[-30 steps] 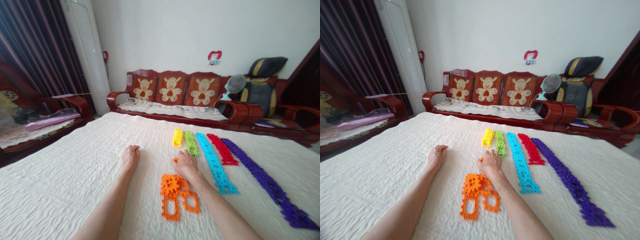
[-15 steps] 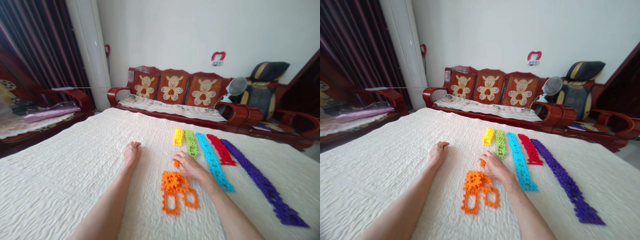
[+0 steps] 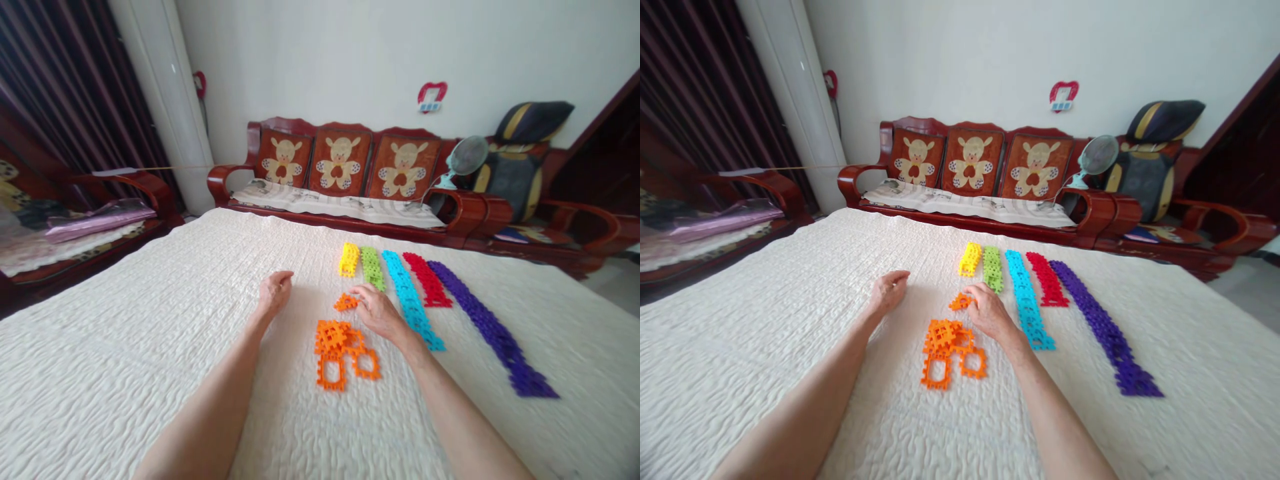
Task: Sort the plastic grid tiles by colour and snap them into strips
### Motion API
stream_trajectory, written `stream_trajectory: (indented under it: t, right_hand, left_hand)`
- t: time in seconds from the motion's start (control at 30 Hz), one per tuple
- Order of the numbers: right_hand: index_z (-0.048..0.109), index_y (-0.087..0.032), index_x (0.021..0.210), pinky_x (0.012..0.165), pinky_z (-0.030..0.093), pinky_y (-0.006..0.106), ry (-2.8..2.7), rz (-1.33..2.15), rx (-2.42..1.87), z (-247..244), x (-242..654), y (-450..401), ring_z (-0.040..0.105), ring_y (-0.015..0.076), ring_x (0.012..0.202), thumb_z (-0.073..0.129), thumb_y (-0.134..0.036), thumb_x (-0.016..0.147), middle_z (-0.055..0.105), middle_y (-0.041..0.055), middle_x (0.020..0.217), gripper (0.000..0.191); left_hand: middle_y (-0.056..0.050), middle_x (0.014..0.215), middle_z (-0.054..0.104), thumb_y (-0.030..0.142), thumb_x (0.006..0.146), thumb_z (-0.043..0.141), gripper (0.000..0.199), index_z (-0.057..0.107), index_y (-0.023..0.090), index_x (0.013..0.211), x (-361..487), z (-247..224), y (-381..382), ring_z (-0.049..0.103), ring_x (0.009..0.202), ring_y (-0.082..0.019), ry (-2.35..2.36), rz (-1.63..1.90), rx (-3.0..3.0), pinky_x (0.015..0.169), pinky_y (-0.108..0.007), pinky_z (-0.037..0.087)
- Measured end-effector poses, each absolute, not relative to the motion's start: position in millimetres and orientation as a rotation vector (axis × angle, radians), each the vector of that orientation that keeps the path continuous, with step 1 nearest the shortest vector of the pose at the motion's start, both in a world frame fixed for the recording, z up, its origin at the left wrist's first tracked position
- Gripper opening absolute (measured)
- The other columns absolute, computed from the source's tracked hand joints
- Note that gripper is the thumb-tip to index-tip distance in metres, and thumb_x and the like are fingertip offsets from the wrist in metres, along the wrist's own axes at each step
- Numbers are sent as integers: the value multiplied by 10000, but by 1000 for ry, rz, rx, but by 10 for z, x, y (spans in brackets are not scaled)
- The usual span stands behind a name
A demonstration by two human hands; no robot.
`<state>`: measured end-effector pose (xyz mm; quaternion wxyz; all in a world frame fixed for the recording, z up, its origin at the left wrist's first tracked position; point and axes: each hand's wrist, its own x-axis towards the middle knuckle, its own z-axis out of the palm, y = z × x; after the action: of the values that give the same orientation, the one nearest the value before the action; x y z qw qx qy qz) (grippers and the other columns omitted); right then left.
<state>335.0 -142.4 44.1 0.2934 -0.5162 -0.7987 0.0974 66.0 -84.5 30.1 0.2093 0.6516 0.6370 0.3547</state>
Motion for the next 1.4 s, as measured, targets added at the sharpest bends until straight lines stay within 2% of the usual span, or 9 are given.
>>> stream_trajectory:
  t: [0.07, 0.13, 0.27, 0.43, 0.53, 0.83, 1.07, 1.23, 1.4]
  right_hand:
    - [645, -178, 1061, 914, 472, 347, -2132, 359, -1363, 457, 3342, -1602, 607, 186, 995, 464, -97, 747, 656, 78, 1055, 371]
    - [640, -186, 1090, 903, 478, 338, -2155, 439, -1323, 423, 3306, -1767, 607, 187, 1008, 505, -110, 736, 655, 74, 1086, 387]
    - [629, -180, 1124, 972, 439, 374, -2151, 368, -1311, 256, 3203, -1913, 572, 204, 1091, 524, -120, 751, 631, 98, 1149, 392]
    - [644, -200, 959, 901, 473, 367, -2010, 295, -1357, 93, 3153, -1901, 593, 194, 970, 498, -149, 803, 656, 69, 994, 219]
    - [632, -210, 962, 885, 481, 360, -1908, 306, -1389, 62, 3163, -1929, 599, 193, 951, 470, -155, 814, 653, 61, 966, 226]
    - [634, -210, 972, 849, 507, 348, -1659, 272, -1379, 137, 3238, -1752, 616, 201, 944, 437, -244, 846, 647, 81, 968, 237]
    - [656, -189, 976, 815, 518, 336, -1649, 197, -1464, 52, 3380, -1438, 627, 197, 876, 442, -254, 836, 641, 87, 925, 264]
    - [640, -159, 1050, 791, 531, 337, -1646, 145, -1492, -73, 3428, -1383, 633, 193, 838, 447, -232, 808, 639, 95, 940, 318]
    - [636, -150, 1075, 881, 510, 365, -1698, 116, -1489, -114, 3407, -1378, 618, 212, 961, 425, -135, 754, 645, 110, 1053, 385]
  left_hand:
    - [-60, 1106, 707, 316, 859, 484, 377, 666, 175, 1156, 772, 398, -1018, 651, 993, -190, 1393, 894, 1834, 874, -285, 502]
    - [-63, 1163, 687, 412, 790, 593, 456, 650, 199, 1189, 865, 464, -1211, 650, 1009, -213, 1113, 740, 1875, 857, -297, 513]
    - [-72, 1184, 671, 354, 599, 760, 566, 672, 221, 1142, 975, 457, -1532, 624, 1060, -251, 1026, 614, 2110, 933, -339, 479]
    - [-78, 1215, 646, 308, 699, 664, 557, 594, 182, 1237, 995, 296, -1673, 601, 1085, -230, 1099, 717, 2149, 976, -343, 451]
    - [-91, 1243, 633, 351, 740, 633, 604, 534, 146, 1299, 985, 236, -1631, 591, 1120, -235, 1160, 831, 1947, 978, -344, 457]
    - [-143, 1267, 609, 327, 786, 593, 588, 485, 90, 1313, 1064, 159, -1232, 597, 1131, -226, 1299, 1105, 1680, 958, -343, 484]
    - [-135, 1299, 583, 358, 805, 573, 603, 461, 107, 1341, 1031, 65, -1195, 604, 1110, -214, 1260, 1050, 1784, 943, -318, 489]
    - [-121, 1228, 609, 249, 764, 551, 565, 487, 140, 1316, 1020, 43, -1169, 611, 1050, -222, 1287, 1009, 2093, 924, -376, 497]
    - [-146, 1318, 537, 134, 643, 546, 633, 524, 139, 1275, 1014, -21, -1166, 470, 1241, -299, 1212, 923, 2471, 1033, -485, 403]
